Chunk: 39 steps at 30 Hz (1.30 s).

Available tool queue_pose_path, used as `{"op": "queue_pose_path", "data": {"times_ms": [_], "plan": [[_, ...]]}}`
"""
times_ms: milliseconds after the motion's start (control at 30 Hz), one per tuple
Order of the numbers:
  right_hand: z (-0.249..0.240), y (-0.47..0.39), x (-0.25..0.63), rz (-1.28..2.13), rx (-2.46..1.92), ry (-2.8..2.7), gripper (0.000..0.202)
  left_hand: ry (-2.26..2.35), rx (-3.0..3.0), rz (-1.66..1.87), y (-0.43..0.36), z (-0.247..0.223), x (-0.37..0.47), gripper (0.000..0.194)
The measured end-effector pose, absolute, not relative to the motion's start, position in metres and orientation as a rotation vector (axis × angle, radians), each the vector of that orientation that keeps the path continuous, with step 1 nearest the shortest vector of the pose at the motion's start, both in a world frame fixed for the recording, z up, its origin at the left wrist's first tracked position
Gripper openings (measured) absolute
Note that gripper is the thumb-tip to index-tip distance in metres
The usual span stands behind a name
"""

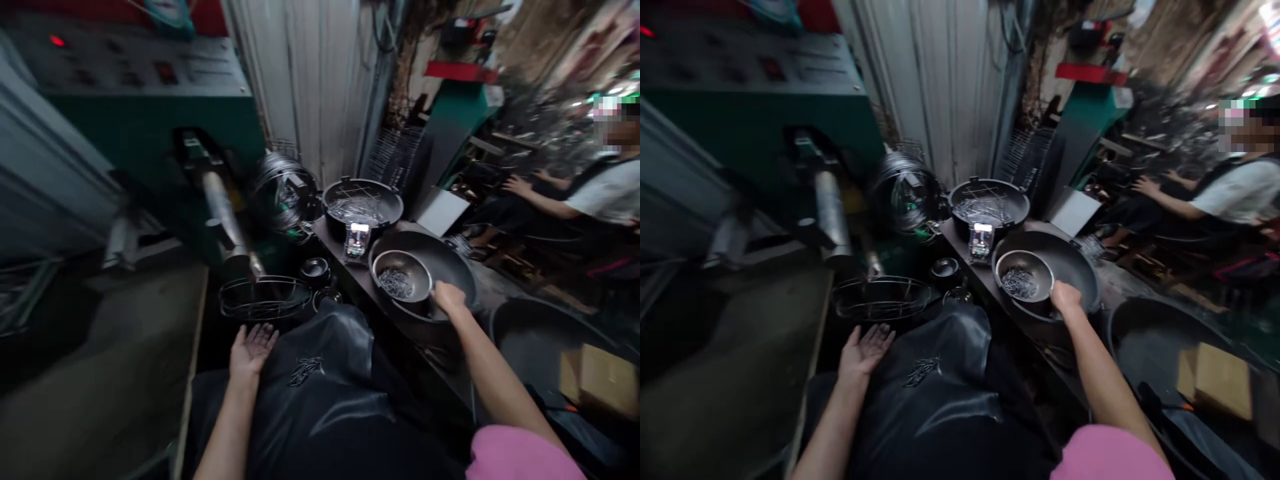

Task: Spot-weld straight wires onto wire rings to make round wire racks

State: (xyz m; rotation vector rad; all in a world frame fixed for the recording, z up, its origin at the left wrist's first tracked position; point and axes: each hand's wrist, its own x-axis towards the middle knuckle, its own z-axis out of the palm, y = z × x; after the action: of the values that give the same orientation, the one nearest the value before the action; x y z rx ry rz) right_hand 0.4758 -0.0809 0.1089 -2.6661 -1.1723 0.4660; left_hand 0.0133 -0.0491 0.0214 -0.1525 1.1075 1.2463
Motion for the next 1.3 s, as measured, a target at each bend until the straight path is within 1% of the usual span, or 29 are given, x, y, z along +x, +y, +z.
{"op": "queue_pose_path", "data": {"times_ms": [67,133,233,333,433,500,533,600,733,800,900,1000,1067,1167,1233,1267,1300], "plan": [[0.111,-0.068,0.442,0.402,-2.371,-1.492,0.013,1.121,-0.184,1.212,-0.046,0.022,0.021,0.035],[0.111,-0.052,0.397,0.460,-1.961,-1.737,0.014,1.111,-0.212,1.183,-0.043,0.023,0.031,0.035],[0.109,-0.022,0.323,0.506,-1.619,-1.936,0.021,1.071,-0.244,1.142,-0.038,0.021,0.046,0.044],[0.109,0.004,0.260,0.527,-1.447,-2.047,0.029,1.000,-0.301,1.104,-0.034,0.019,0.059,0.061],[0.114,0.024,0.219,0.488,-1.374,-2.149,0.036,0.888,-0.363,1.076,-0.026,0.016,0.076,0.081],[0.120,0.033,0.202,0.441,-1.362,-2.226,0.035,0.806,-0.397,1.097,-0.018,0.013,0.089,0.089],[0.123,0.035,0.196,0.416,-1.364,-2.263,0.031,0.763,-0.412,1.116,-0.014,0.011,0.095,0.090],[0.130,0.033,0.189,0.366,-1.367,-2.349,0.023,0.680,-0.435,1.168,-0.009,0.007,0.104,0.084],[0.135,0.003,0.180,0.282,-1.314,-2.497,0.016,0.656,-0.427,1.272,-0.017,0.003,0.096,0.053],[0.135,-0.018,0.177,0.272,-1.260,-2.485,0.014,0.736,-0.363,1.279,-0.034,0.003,0.080,0.043],[0.132,-0.039,0.176,0.386,-1.141,-2.322,0.014,0.924,-0.190,1.346,-0.071,0.012,0.046,0.038],[0.126,-0.045,0.172,0.657,-1.060,-2.030,0.015,1.102,-0.017,1.554,-0.113,0.032,0.012,0.029],[0.120,-0.048,0.162,0.885,-1.053,-1.816,0.015,1.144,0.081,1.732,-0.138,0.048,-0.005,0.031],[0.108,-0.062,0.138,1.206,-1.091,-1.537,0.021,1.209,0.157,1.973,-0.163,0.069,-0.022,0.047],[0.101,-0.076,0.125,1.326,-1.120,-1.439,0.025,1.271,0.118,2.087,-0.174,0.076,-0.030,0.057],[0.098,-0.083,0.120,1.345,-1.136,-1.423,0.026,1.285,0.075,2.119,-0.179,0.077,-0.034,0.058],[0.096,-0.089,0.117,1.341,-1.152,-1.424,0.026,1.281,0.028,2.130,-0.182,0.076,-0.038,0.055]]}}
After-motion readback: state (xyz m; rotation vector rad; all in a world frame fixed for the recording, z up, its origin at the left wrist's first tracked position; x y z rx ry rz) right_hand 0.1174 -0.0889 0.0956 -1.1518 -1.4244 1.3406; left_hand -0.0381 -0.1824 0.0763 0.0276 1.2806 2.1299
